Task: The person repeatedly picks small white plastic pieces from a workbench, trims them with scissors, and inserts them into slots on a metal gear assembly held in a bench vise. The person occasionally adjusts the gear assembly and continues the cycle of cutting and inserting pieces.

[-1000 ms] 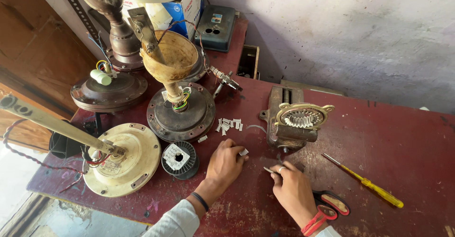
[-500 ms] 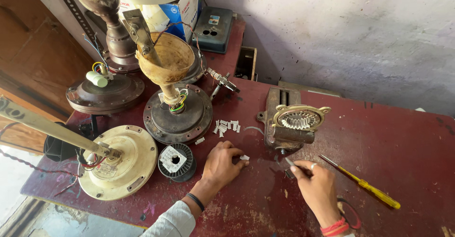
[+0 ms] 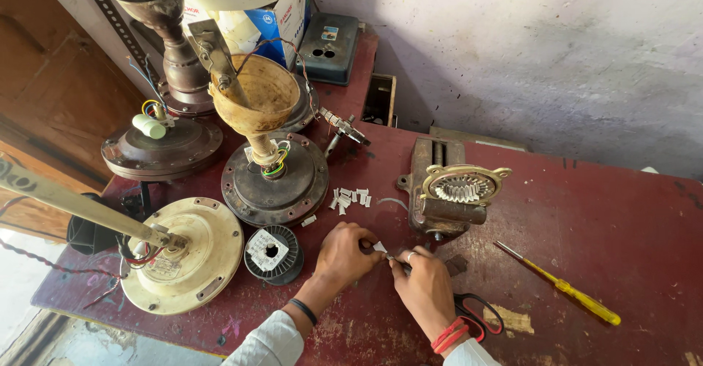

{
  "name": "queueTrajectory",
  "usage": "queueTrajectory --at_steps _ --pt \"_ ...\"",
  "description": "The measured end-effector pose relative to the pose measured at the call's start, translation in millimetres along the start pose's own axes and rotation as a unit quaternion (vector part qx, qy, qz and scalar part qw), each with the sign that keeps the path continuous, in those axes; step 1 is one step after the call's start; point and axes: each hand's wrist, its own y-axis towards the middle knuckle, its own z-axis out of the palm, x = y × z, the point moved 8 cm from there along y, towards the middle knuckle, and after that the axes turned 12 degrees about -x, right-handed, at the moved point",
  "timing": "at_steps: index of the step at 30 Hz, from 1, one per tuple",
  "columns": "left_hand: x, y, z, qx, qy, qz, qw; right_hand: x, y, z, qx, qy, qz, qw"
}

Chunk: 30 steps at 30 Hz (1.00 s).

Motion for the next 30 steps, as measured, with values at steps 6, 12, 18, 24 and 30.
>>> queueTrajectory --at_steps 6,12,18,24,30 --pt "-6 10 12 0.025 0.110 -0.036 0.993 0 4 6 0.018 -0.034 0.010 0.999" --pt "-2 34 35 0.127 0.210 -0.075 0.967 -12 16 18 0.014 -0.007 0.015 1.000" --pt "-9 36 43 0.119 0.263 -0.013 0.957 -29 13 27 0.054 0.010 0.099 0.994" --pt "-4 32 41 0.160 0.234 -0.054 0.957 -45 20 24 0.080 -0.001 0.179 0.981" --pt "3 28 38 0.149 0.204 -0.065 0.965 -37 4 31 0.059 0.011 0.092 0.994"
